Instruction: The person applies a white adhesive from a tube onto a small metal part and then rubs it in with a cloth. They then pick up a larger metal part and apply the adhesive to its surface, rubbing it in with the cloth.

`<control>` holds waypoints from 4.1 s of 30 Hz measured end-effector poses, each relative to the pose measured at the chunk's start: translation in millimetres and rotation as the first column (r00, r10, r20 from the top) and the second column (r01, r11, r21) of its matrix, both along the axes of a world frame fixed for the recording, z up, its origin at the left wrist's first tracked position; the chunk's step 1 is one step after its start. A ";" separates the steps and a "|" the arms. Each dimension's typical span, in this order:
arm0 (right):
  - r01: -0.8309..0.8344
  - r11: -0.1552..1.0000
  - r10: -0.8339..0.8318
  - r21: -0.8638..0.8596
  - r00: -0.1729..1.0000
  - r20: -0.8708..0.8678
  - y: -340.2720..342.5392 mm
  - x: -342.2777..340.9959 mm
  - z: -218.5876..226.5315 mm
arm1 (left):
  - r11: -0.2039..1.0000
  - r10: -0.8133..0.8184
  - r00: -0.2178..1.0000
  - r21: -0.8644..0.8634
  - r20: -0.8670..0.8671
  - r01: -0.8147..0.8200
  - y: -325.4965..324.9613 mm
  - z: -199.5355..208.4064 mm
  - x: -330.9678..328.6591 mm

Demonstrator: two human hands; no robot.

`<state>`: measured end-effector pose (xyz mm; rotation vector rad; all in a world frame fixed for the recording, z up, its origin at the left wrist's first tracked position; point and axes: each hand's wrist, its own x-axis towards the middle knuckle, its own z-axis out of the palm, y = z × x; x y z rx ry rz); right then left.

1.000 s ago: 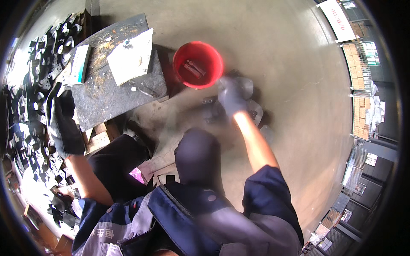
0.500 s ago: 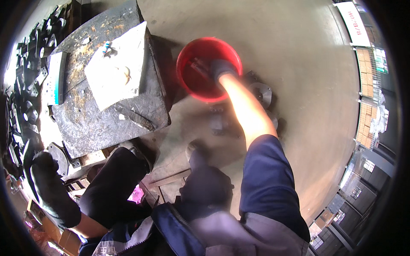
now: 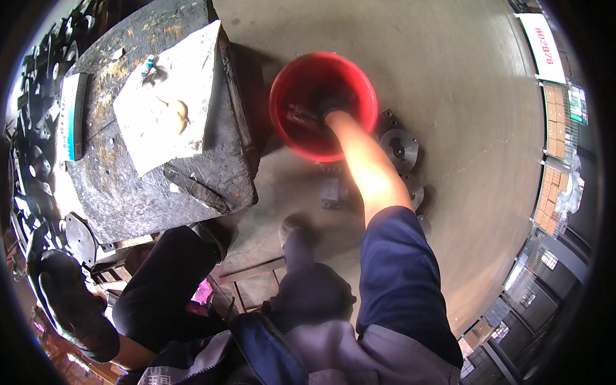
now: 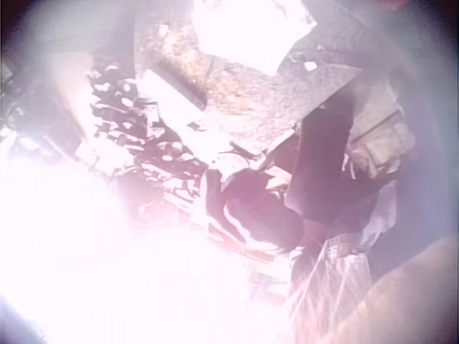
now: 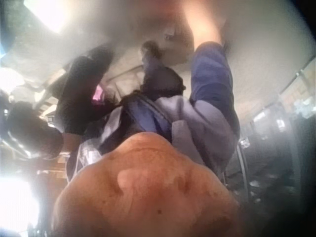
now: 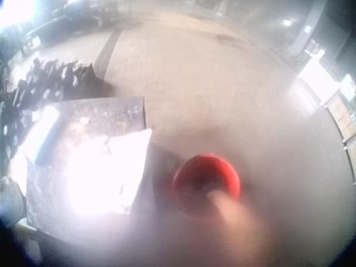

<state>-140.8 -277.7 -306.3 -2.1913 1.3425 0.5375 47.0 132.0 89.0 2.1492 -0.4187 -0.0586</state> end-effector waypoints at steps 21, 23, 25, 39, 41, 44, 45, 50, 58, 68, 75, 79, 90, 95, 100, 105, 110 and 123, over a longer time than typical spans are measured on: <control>-0.800 0.459 0.686 -0.387 0.595 -0.417 31.0 3.8 -24.8 | 0.987 -0.153 0.987 -0.064 -0.048 0.150 -0.3 7.4 1.7; -0.720 0.626 0.680 -0.299 0.692 -0.244 31.3 5.3 -9.2 | 0.982 -0.177 0.984 -0.079 -0.038 0.173 0.6 9.9 1.8; -0.634 0.753 0.631 -0.177 0.772 -0.082 27.6 14.9 26.5 | 0.993 -0.101 0.993 -0.074 -0.056 0.096 -2.8 16.4 -7.0; -0.402 0.756 -0.195 0.516 0.615 0.764 67.7 -41.8 303.5 | 0.831 -0.525 0.665 -0.489 -0.531 0.266 -38.0 12.2 -41.4; -0.439 0.773 -0.136 0.459 0.591 0.795 95.1 -40.2 330.1 | 0.737 -0.663 0.590 -0.542 -0.462 0.404 -42.7 -5.1 -42.6; -0.527 0.719 -0.071 0.453 0.593 0.802 149.7 -21.6 396.1 | 0.672 -0.740 0.472 -0.561 -0.480 0.483 -43.5 -8.0 -45.6; -0.520 0.722 -0.092 0.456 0.581 0.809 160.4 -21.1 402.2 | 0.651 -0.759 0.429 -0.573 -0.489 0.498 -43.0 -7.3 -44.7; -0.362 0.743 -0.261 0.563 0.618 0.742 184.8 -19.4 400.1 | 0.511 -0.854 0.180 -0.719 -0.489 0.472 -34.2 -14.9 -39.6; -0.260 0.769 -0.355 0.584 0.586 0.729 217.2 0.8 415.2 | 0.432 -0.874 0.165 -0.576 -0.457 0.694 -29.6 11.7 -45.0; -0.087 0.921 -0.303 0.380 0.454 0.838 215.5 -11.6 408.1 | 0.454 -0.857 0.038 -0.720 -0.513 0.525 -28.1 5.7 -43.8; -0.242 0.912 -0.237 0.331 0.347 0.907 229.8 -7.1 415.9 | 0.453 -0.879 0.135 -0.712 -0.458 0.536 -28.5 4.5 -50.1; -0.239 0.905 -0.253 0.353 0.365 0.896 212.5 -16.5 401.9 | 0.679 -0.734 0.658 -0.154 -0.168 0.718 -38.5 14.9 -76.7; -0.188 0.862 -0.343 0.471 0.470 0.813 223.9 -10.9 423.7 | 0.761 -0.633 0.736 0.020 0.240 0.648 -34.9 -14.2 -88.6; -0.231 0.872 -0.274 0.431 0.498 0.822 222.2 -14.8 423.8 | 0.769 -0.589 0.754 -0.085 0.291 0.634 -37.5 -16.2 -93.0; -0.384 0.875 -0.108 0.295 0.439 0.892 234.2 -7.7 414.2 | 0.715 -0.670 0.741 -0.232 0.043 0.660 -39.4 -30.4 -95.4; -0.246 0.853 -0.348 0.460 0.389 0.853 218.4 -12.4 410.3 | 0.782 -0.576 0.790 -0.141 0.212 0.608 -41.7 -22.0 -92.3; -0.145 0.981 -0.002 0.126 0.649 0.761 235.1 -3.8 416.3 | 0.770 -0.635 0.738 0.253 0.227 0.585 -29.6 -10.7 -89.6; -0.366 0.811 -0.272 0.456 0.454 0.849 217.7 -12.5 390.8 | 0.641 -0.763 0.626 -0.068 -0.163 0.764 -32.4 -14.2 -74.3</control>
